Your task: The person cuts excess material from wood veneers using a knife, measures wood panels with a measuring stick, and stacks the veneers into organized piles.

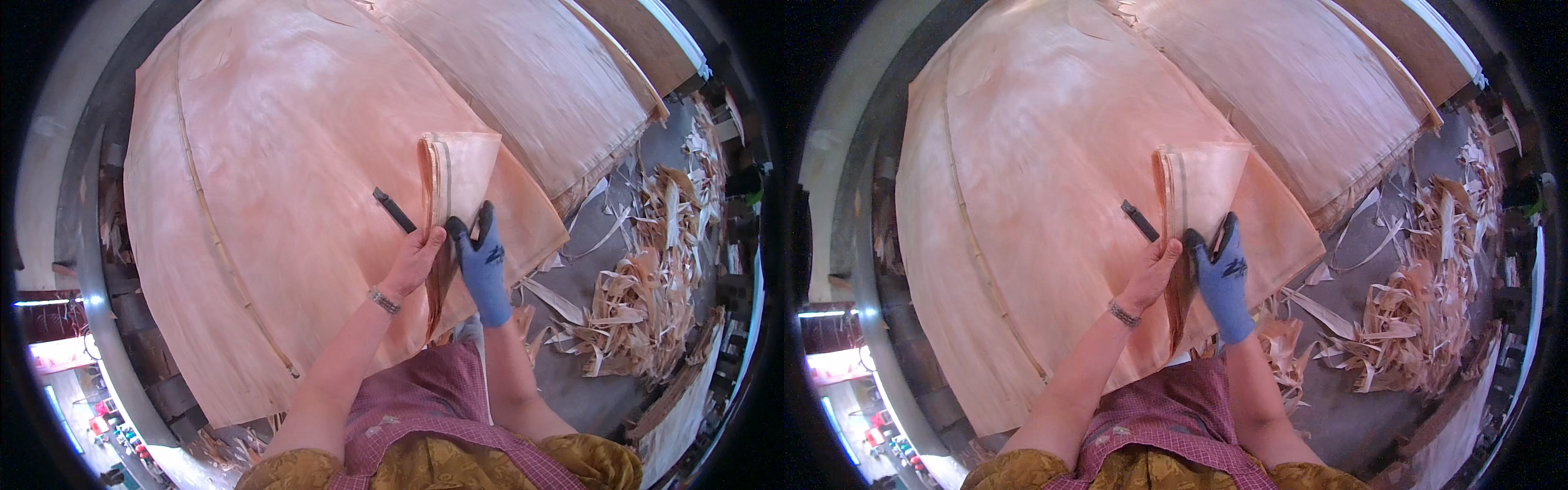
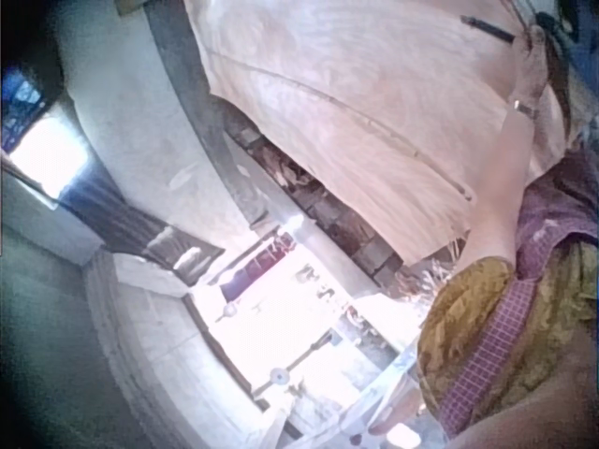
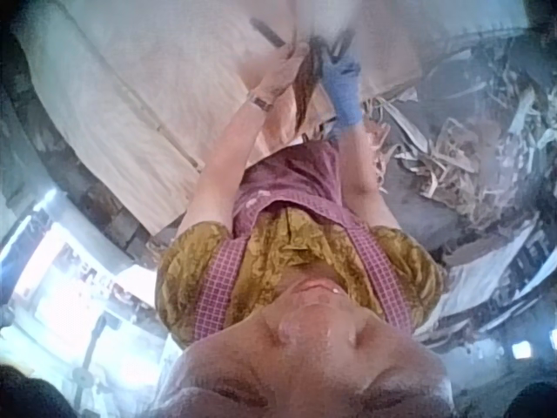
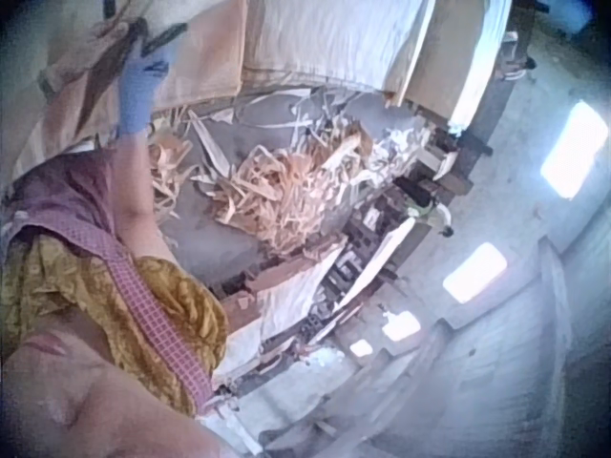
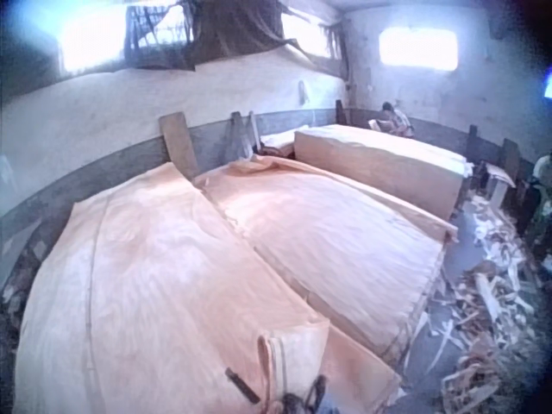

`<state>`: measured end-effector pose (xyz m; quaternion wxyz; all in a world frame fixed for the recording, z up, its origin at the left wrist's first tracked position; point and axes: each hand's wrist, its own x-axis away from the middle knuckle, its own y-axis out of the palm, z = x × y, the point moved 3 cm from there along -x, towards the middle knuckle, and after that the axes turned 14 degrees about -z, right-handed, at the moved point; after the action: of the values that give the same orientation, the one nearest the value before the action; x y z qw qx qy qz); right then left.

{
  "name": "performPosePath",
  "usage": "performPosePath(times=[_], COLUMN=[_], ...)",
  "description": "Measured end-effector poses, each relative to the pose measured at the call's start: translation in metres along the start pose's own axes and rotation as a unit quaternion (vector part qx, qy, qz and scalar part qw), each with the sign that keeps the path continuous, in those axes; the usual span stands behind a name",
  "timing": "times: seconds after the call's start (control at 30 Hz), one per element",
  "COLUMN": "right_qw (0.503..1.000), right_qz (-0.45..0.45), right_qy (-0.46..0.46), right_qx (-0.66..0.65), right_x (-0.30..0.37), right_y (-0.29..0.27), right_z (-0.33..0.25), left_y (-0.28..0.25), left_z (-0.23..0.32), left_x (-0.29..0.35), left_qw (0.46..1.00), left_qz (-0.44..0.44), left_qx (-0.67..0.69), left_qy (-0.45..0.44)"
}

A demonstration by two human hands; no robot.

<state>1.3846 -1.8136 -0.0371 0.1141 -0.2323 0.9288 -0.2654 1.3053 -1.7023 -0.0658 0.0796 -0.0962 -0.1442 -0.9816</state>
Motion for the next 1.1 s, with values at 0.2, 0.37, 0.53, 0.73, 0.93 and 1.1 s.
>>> performPosePath(times=[0.2,0.37,0.53,0.73,0.93,1.1], right_qw=[0.950,0.996,0.980,0.982,0.947,0.974], right_qz=[-0.097,0.078,-0.065,-0.081,-0.038,0.126], right_qy=[0.082,-0.035,-0.185,0.103,0.104,-0.129], right_qx=[-0.285,0.009,0.036,-0.136,-0.300,0.137], right_x=[-0.003,0.017,0.042,-0.003,0.007,0.046], right_y=[0.005,-0.030,-0.014,0.004,0.000,-0.038], right_z=[0.024,-0.014,-0.031,0.009,0.039,-0.036], left_y=[-0.002,-0.005,-0.004,0.002,0.001,-0.001], left_z=[-0.008,-0.012,-0.019,0.000,-0.005,0.001], left_x=[-0.003,-0.001,-0.004,-0.002,-0.001,0.004], left_qw=[1.000,0.999,0.998,0.999,1.000,0.998], left_qz=[0.021,0.024,-0.020,0.037,0.003,0.003], left_qx=[0.001,-0.024,0.055,-0.001,0.004,-0.016], left_qy=[0.004,-0.038,-0.013,-0.002,-0.026,-0.057])
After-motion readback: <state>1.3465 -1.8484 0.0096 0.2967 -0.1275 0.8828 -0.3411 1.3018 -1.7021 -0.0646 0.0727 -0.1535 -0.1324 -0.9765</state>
